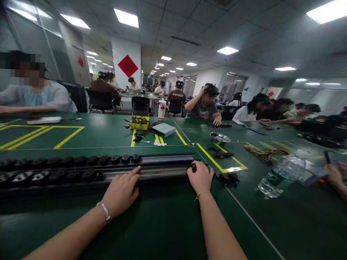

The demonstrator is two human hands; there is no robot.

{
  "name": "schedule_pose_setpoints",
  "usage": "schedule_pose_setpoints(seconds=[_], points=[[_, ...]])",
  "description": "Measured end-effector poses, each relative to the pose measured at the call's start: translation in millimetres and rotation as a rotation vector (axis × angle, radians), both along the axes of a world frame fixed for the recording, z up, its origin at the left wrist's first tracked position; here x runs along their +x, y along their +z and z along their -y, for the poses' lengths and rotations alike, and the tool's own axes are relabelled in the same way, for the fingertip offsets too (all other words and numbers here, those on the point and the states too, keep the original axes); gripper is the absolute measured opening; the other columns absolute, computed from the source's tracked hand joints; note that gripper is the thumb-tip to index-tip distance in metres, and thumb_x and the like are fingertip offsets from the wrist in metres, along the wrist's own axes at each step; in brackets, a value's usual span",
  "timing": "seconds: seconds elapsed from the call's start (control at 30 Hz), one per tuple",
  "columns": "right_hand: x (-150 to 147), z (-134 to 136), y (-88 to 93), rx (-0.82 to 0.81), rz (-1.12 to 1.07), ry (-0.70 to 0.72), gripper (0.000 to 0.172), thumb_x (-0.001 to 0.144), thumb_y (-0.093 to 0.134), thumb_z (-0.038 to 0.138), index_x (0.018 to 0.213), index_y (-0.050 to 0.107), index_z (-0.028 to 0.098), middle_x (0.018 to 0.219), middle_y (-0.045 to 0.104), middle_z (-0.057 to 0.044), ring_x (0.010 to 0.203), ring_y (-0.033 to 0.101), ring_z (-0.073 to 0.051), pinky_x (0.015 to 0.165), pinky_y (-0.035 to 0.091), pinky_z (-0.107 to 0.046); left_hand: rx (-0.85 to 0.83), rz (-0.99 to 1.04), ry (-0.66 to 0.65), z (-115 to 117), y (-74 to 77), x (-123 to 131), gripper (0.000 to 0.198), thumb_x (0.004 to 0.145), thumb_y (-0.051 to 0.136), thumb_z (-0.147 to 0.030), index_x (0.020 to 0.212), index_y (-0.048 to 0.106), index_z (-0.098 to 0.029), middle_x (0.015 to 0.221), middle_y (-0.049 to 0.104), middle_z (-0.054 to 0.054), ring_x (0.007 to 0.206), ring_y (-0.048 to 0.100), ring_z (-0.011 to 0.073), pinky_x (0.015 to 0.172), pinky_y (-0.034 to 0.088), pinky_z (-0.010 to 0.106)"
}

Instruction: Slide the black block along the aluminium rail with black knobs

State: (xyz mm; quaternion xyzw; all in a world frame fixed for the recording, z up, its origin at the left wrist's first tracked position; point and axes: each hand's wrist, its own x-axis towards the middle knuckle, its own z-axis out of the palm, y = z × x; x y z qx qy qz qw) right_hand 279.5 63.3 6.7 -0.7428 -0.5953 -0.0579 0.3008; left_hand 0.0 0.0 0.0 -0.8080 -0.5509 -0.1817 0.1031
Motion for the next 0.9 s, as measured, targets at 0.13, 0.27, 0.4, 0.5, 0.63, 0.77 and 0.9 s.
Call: schedule_pose_setpoints(seconds=[0.13,0.27,0.4,0.5,0.63,0.77,0.9], points=[[0.4,-0.7,-1.1,0.007,-0.015,0.001,0.028,0.075,0.043,0.029,0.097,0.059,0.023,0.104,0.064,-0.004,0.103,0.052,-0.022,0.101,0.017,-0.047,0.002,0.003,0.002,-0.7,-0.5,0.8,0.031,0.076,0.047,-0.021,0.106,0.054,-0.020,0.140,0.042,0.004,0.103,0.056,0.0215,0.085,0.040,0.040],[1.4,-1.3,-1.1,0.019,-0.025,0.002,0.027,0.074,0.043,0.028,0.096,0.059,0.023,0.102,0.063,-0.003,0.101,0.053,-0.021,0.101,0.017,-0.046,-0.008,0.007,0.005,-0.5,0.7,0.7,0.030,0.076,0.048,-0.021,0.105,0.055,-0.021,0.140,0.042,0.004,0.101,0.056,0.0211,0.085,0.041,0.039],[2.2,-1.8,-0.9,0.016,-0.036,0.007,0.027,0.074,0.043,0.027,0.096,0.059,0.024,0.102,0.063,-0.003,0.101,0.053,-0.021,0.101,0.017,-0.046,0.001,0.011,0.002,-0.3,1.1,-0.2,0.031,0.076,0.047,-0.022,0.106,0.055,-0.021,0.140,0.042,0.004,0.101,0.056,0.0211,0.084,0.041,0.039],[2.2,-1.4,-0.7,0.022,-0.043,0.006,0.027,0.074,0.043,0.027,0.095,0.059,0.023,0.102,0.063,-0.003,0.102,0.053,-0.021,0.101,0.016,-0.045,0.008,0.012,-0.003,-0.5,0.7,-0.3,0.032,0.076,0.047,-0.022,0.107,0.055,-0.020,0.140,0.042,0.005,0.101,0.056,0.0211,0.084,0.041,0.039],[2.4,-0.6,-0.3,0.026,-0.045,0.012,0.028,0.074,0.042,0.028,0.095,0.060,0.023,0.103,0.063,-0.003,0.102,0.053,-0.021,0.101,0.017,-0.045,0.013,0.007,-0.001,-1.0,0.5,0.0,0.032,0.076,0.047,-0.022,0.107,0.055,-0.020,0.139,0.043,0.005,0.100,0.057,0.0213,0.083,0.041,0.039],[3.5,-1.4,-1.5,0.028,-0.046,0.021,0.028,0.073,0.043,0.028,0.095,0.060,0.024,0.104,0.063,-0.004,0.105,0.052,-0.022,0.102,0.016,-0.048,0.023,0.011,-0.005,-1.1,0.2,-0.1,0.032,0.077,0.047,-0.022,0.107,0.056,-0.021,0.139,0.044,0.005,0.100,0.057,0.0209,0.083,0.042,0.039],[4.0,-2.5,-3.9,0.053,-0.048,0.013,0.026,0.073,0.045,0.029,0.092,0.061,0.025,0.109,0.062,-0.003,0.112,0.047,-0.025,0.103,0.012,-0.054,0.021,0.012,-0.002,-0.7,0.4,-0.5,0.031,0.076,0.047,-0.022,0.106,0.056,-0.021,0.138,0.044,0.005,0.099,0.057,0.0207,0.083,0.041,0.038]])
